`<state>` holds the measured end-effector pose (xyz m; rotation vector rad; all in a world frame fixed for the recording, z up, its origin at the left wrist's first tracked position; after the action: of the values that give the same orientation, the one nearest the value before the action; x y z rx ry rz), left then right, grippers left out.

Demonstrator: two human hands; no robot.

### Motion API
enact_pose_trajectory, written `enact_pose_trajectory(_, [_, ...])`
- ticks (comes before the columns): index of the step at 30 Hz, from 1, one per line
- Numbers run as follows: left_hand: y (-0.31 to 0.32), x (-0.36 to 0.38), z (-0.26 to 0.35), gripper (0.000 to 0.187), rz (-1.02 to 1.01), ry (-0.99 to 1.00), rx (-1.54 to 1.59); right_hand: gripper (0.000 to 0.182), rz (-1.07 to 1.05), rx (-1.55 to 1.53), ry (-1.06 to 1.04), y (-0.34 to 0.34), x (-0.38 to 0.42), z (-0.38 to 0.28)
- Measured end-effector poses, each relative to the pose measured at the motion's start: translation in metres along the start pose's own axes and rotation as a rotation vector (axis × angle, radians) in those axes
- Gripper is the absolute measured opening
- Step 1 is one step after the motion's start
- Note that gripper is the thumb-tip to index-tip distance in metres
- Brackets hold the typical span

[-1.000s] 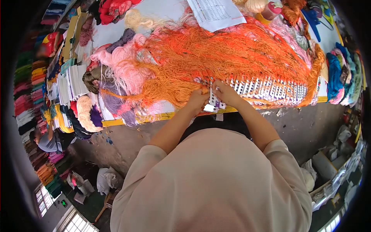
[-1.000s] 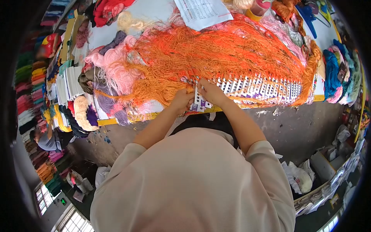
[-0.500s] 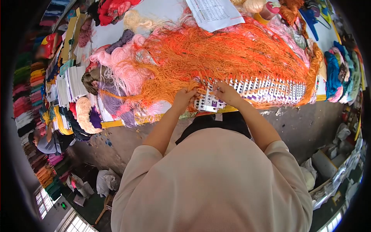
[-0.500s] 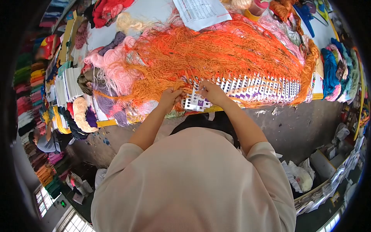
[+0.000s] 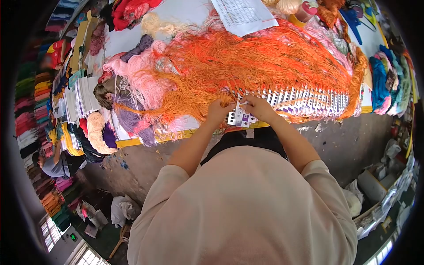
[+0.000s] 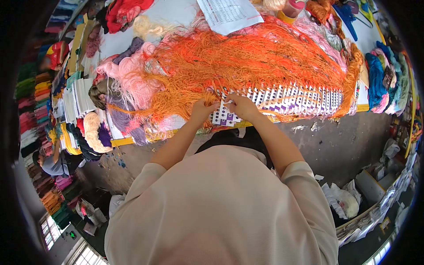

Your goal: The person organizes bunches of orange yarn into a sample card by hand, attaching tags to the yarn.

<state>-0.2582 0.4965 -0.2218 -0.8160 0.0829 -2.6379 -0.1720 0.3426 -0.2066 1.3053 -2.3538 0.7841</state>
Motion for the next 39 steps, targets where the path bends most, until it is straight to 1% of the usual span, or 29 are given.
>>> enact_pose_trajectory(2, [0.003, 0.000, 0.003, 0.028, -0.027, 0.042, -0.299, 0.021, -0.002, 0.013, 0.007, 0.002, -0.002, 0.004])
enact_pose_trajectory(3, [0.003, 0.000, 0.002, 0.028, -0.027, 0.042, -0.300, 0.021, 0.001, 0.020, -0.005, 0.003, -0.002, 0.005])
enact_pose_trajectory(5, [0.004, 0.000, -0.014, 0.026, -0.051, -0.114, -0.032, 0.021, 0.009, 0.025, -0.017, 0.004, -0.003, 0.006])
enact_pose_trajectory(6, [-0.003, 0.000, -0.012, 0.026, -0.052, -0.114, -0.034, 0.021, 0.015, 0.016, -0.014, 0.004, -0.003, 0.008])
enact_pose_trajectory(8, [0.017, 0.011, -0.009, 0.026, -0.401, -0.370, 0.719, 0.021, 0.022, 0.005, -0.012, 0.004, -0.002, 0.008])
enact_pose_trajectory(9, [0.016, 0.015, -0.003, 0.026, -0.399, -0.369, 0.717, 0.023, 0.018, 0.039, 0.013, 0.003, 0.000, 0.006])
enact_pose_trajectory(11, [0.032, 0.038, 0.022, 0.023, -0.694, -0.371, 0.848, 0.024, 0.016, 0.073, 0.034, 0.000, 0.003, -0.003])
enact_pose_trajectory(12, [0.036, 0.045, 0.039, 0.023, -0.693, -0.369, 0.846, 0.028, 0.025, 0.138, 0.059, -0.005, 0.009, -0.015])
enact_pose_trajectory(13, [0.041, 0.051, 0.053, 0.024, -0.640, -0.368, 0.671, 0.031, 0.034, 0.204, 0.085, -0.008, 0.012, -0.021])
enact_pose_trajectory(14, [0.044, 0.053, 0.057, 0.025, -0.585, -0.364, 0.498, 0.031, 0.035, 0.205, 0.085, -0.002, 0.005, -0.006])
enact_pose_trajectory(15, [0.049, 0.050, 0.047, 0.028, -0.606, -0.371, 0.329, 0.035, 0.047, 0.087, -0.053, 0.011, -0.008, 0.011])
enact_pose_trajectory(16, [0.057, 0.045, 0.036, 0.028, -0.607, -0.367, 0.330, 0.039, 0.059, -0.029, -0.191, 0.011, -0.010, 0.001])
enact_pose_trajectory(17, [0.061, 0.039, 0.023, 0.027, -0.567, -0.351, 0.229, 0.046, -0.015, -0.122, -0.106, 0.016, -0.011, 0.012])
enact_pose_trajectory(18, [0.061, 0.034, 0.016, 0.026, -0.527, -0.333, 0.129, 0.046, -0.013, -0.117, -0.106, 0.011, -0.009, 0.008])
enact_pose_trajectory(19, [0.064, 0.032, 0.011, 0.026, -0.528, -0.330, 0.131, 0.045, -0.063, -0.109, -0.061, 0.011, -0.007, 0.008])
enact_pose_trajectory(20, [0.063, 0.027, 0.012, 0.022, -0.514, -0.226, 0.010, 0.045, -0.114, -0.102, -0.015, 0.011, -0.005, 0.008])
enact_pose_trajectory(21, [0.062, 0.023, 0.015, 0.021, -0.498, -0.122, -0.111, 0.045, -0.113, -0.099, -0.015, 0.006, 0.000, 0.000])
enact_pose_trajectory(22, [0.058, 0.019, 0.013, 0.021, -0.498, -0.119, -0.109, 0.045, -0.080, 0.150, -0.052, -0.001, 0.006, -0.013])
enact_pose_trajectory(23, [0.040, 0.010, 0.034, 0.017, -0.366, 0.198, -0.373, 0.045, -0.046, 0.397, -0.088, -0.005, 0.012, -0.027])
enact_pose_trajectory(24, [0.025, 0.013, 0.057, 0.014, -0.220, 0.513, -0.631, 0.048, -0.039, 0.496, -0.025, -0.008, 0.018, -0.034])
enact_pose_trajectory(25, [0.009, 0.014, 0.057, 0.019, -0.257, 0.205, -0.541, 0.048, -0.036, 0.494, -0.025, -0.007, 0.018, -0.033])
enact_pose_trajectory(27, [-0.011, 0.029, 0.033, 0.027, -0.493, -0.332, 0.165, 0.044, 0.030, 0.491, -0.065, -0.008, 0.018, -0.035])
enact_pose_trajectory(28, [-0.027, 0.034, 0.041, 0.027, -0.488, -0.330, 0.160, 0.040, 0.022, 0.469, -0.111, -0.008, 0.020, -0.046])
enact_pose_trajectory(30, [-0.050, 0.050, 0.056, 0.030, -0.466, -0.353, 0.296, 0.040, 0.024, 0.537, -0.095, -0.007, 0.019, -0.048])
enact_pose_trajectory(31, [-0.056, 0.053, 0.060, 0.030, -0.466, -0.352, 0.288, 0.039, 0.033, 0.526, -0.108, -0.007, 0.017, -0.043])
enact_pose_trajectory(33, [-0.074, 0.052, 0.060, 0.026, -0.331, -0.365, 0.262, 0.038, 0.031, 0.524, -0.093, -0.008, 0.017, -0.040])
enact_pose_trajectory(34, [-0.073, 0.052, 0.058, 0.026, -0.328, -0.365, 0.262, 0.038, 0.019, 0.525, -0.075, -0.007, 0.018, -0.038])
enact_pose_trajectory(36, [-0.065, 0.049, 0.048, 0.026, -0.322, -0.391, 0.399, 0.036, 0.045, 0.512, -0.085, -0.007, 0.016, -0.033])
enact_pose_trajectory(39, [-0.055, 0.045, 0.042, 0.027, -0.307, -0.389, 0.503, 0.034, 0.054, 0.447, -0.103, -0.008, 0.017, -0.027])
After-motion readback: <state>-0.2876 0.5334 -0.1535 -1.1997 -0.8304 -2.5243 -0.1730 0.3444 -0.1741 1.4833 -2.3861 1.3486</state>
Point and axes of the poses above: each hand's wrist, its own x-axis away from the middle knuckle, its own y-axis out of the palm, z = x × y, the point moved 9 cm from there along -x, towards the middle knuckle, and after that the axes turned 2 degrees about x, right-handed, at the moved point
